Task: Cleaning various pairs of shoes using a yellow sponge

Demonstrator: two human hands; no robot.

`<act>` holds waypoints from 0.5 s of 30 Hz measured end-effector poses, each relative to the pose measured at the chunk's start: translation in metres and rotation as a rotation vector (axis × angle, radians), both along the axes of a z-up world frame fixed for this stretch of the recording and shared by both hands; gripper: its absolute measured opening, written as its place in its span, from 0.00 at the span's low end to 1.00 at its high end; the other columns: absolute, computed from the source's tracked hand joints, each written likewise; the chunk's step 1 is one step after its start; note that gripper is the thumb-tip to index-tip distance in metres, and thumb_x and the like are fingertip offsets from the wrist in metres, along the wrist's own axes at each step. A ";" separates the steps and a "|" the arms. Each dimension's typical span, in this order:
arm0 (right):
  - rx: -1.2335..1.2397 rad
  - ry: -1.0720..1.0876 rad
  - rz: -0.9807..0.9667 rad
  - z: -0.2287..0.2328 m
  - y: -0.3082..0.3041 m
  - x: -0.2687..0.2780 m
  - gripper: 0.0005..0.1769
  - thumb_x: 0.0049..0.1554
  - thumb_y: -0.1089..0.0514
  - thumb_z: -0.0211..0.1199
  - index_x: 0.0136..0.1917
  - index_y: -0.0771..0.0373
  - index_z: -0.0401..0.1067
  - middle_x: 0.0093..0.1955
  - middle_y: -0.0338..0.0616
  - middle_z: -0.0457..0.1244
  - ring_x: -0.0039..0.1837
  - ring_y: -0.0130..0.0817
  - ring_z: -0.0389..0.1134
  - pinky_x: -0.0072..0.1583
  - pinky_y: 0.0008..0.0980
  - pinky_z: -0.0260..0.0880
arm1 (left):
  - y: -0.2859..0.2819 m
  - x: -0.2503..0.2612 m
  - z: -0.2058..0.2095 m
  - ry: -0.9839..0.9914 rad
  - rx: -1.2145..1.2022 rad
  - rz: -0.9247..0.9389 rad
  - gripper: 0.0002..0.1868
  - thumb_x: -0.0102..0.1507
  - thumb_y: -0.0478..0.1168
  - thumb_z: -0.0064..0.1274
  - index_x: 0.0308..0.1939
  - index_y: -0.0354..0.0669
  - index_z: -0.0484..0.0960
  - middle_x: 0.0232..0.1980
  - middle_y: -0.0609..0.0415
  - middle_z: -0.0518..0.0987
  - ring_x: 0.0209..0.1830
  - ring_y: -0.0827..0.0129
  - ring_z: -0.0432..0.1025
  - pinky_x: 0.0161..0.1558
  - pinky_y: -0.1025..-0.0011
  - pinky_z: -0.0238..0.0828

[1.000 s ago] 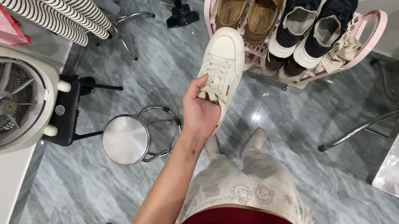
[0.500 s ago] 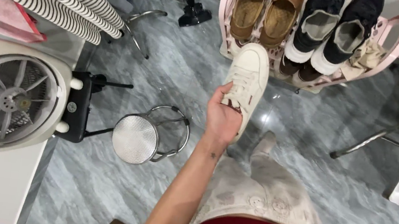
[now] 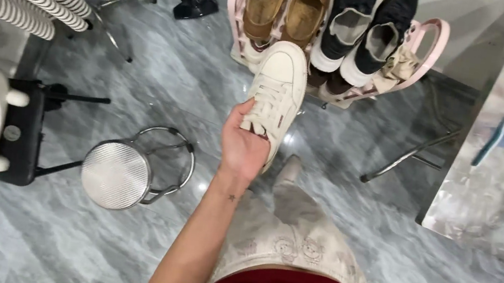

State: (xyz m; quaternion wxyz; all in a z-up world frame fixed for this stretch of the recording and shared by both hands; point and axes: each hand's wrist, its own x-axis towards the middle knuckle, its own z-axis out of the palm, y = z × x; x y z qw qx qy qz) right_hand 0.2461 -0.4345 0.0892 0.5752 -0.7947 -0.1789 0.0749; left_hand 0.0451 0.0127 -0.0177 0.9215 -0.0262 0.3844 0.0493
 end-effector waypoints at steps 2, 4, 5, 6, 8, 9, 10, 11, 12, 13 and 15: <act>-0.003 0.022 0.005 0.004 0.023 -0.007 0.42 0.62 0.63 0.68 0.85 0.54 0.56 0.87 0.46 0.53 0.73 0.40 0.62 0.70 0.38 0.69 | -0.001 -0.002 0.017 0.000 0.019 0.022 0.24 0.68 0.38 0.65 0.68 0.36 0.90 0.69 0.41 0.89 0.70 0.50 0.83 0.77 0.44 0.77; 0.000 0.049 0.014 0.008 0.048 -0.015 0.43 0.61 0.62 0.68 0.85 0.52 0.55 0.87 0.44 0.53 0.72 0.39 0.62 0.70 0.37 0.69 | -0.001 -0.005 0.020 -0.022 -0.014 -0.006 0.20 0.69 0.41 0.65 0.64 0.41 0.93 0.65 0.44 0.92 0.67 0.52 0.86 0.76 0.45 0.79; 0.003 0.063 0.020 0.007 0.061 -0.020 0.44 0.60 0.62 0.67 0.85 0.52 0.55 0.87 0.43 0.52 0.72 0.38 0.62 0.69 0.36 0.69 | -0.002 -0.005 0.024 -0.025 -0.017 -0.001 0.20 0.69 0.41 0.65 0.64 0.41 0.93 0.65 0.44 0.92 0.67 0.52 0.86 0.76 0.45 0.79; 0.007 0.077 0.025 0.007 0.075 -0.025 0.44 0.60 0.61 0.67 0.85 0.51 0.55 0.87 0.43 0.52 0.72 0.37 0.62 0.69 0.35 0.69 | -0.002 -0.005 0.029 -0.048 -0.037 0.000 0.21 0.69 0.43 0.64 0.66 0.42 0.92 0.67 0.44 0.91 0.69 0.51 0.85 0.78 0.44 0.77; 0.018 0.107 0.034 0.002 0.105 -0.040 0.45 0.59 0.61 0.66 0.85 0.49 0.54 0.88 0.41 0.52 0.72 0.36 0.62 0.68 0.34 0.69 | -0.005 -0.009 0.027 -0.072 -0.057 0.003 0.22 0.70 0.44 0.64 0.67 0.42 0.92 0.69 0.44 0.90 0.71 0.50 0.84 0.80 0.42 0.76; 0.024 0.123 0.038 -0.001 0.125 -0.049 0.46 0.58 0.61 0.66 0.85 0.49 0.53 0.88 0.40 0.51 0.72 0.35 0.61 0.68 0.34 0.69 | -0.008 -0.013 0.021 -0.271 -0.098 0.008 0.27 0.74 0.46 0.59 0.75 0.37 0.84 0.76 0.40 0.84 0.78 0.48 0.77 0.86 0.46 0.67; 0.030 0.143 0.038 -0.002 0.148 -0.059 0.46 0.58 0.60 0.65 0.86 0.48 0.53 0.88 0.40 0.51 0.71 0.35 0.61 0.67 0.33 0.69 | -0.011 -0.018 0.016 -0.467 -0.139 0.009 0.33 0.77 0.48 0.54 0.82 0.31 0.77 0.82 0.36 0.78 0.85 0.46 0.71 0.92 0.49 0.58; 0.030 0.146 0.038 -0.008 0.174 -0.074 0.46 0.58 0.60 0.65 0.86 0.48 0.53 0.88 0.40 0.51 0.71 0.35 0.61 0.67 0.33 0.69 | -0.013 -0.015 0.025 -0.463 -0.140 0.009 0.33 0.77 0.48 0.54 0.82 0.31 0.77 0.82 0.36 0.78 0.85 0.46 0.71 0.92 0.49 0.58; 0.103 0.153 -0.017 -0.013 0.199 -0.090 0.44 0.61 0.60 0.75 0.82 0.53 0.55 0.76 0.37 0.53 0.69 0.31 0.63 0.68 0.32 0.70 | -0.016 -0.012 0.033 -0.329 -0.119 -0.018 0.30 0.74 0.50 0.59 0.76 0.39 0.84 0.77 0.40 0.83 0.80 0.47 0.76 0.87 0.44 0.65; 0.176 0.159 -0.072 -0.019 0.224 -0.105 0.43 0.64 0.60 0.86 0.78 0.58 0.56 0.63 0.34 0.56 0.66 0.27 0.65 0.69 0.31 0.70 | -0.019 -0.009 0.041 -0.195 -0.098 -0.044 0.26 0.70 0.52 0.64 0.70 0.47 0.91 0.72 0.45 0.89 0.75 0.48 0.81 0.82 0.39 0.72; 0.166 0.038 -0.138 -0.035 0.244 -0.102 0.35 0.69 0.62 0.82 0.74 0.56 0.58 0.63 0.33 0.55 0.63 0.26 0.62 0.66 0.29 0.67 | -0.026 -0.011 0.038 -0.198 -0.097 -0.061 0.26 0.71 0.52 0.64 0.70 0.46 0.91 0.71 0.46 0.89 0.74 0.49 0.82 0.81 0.41 0.73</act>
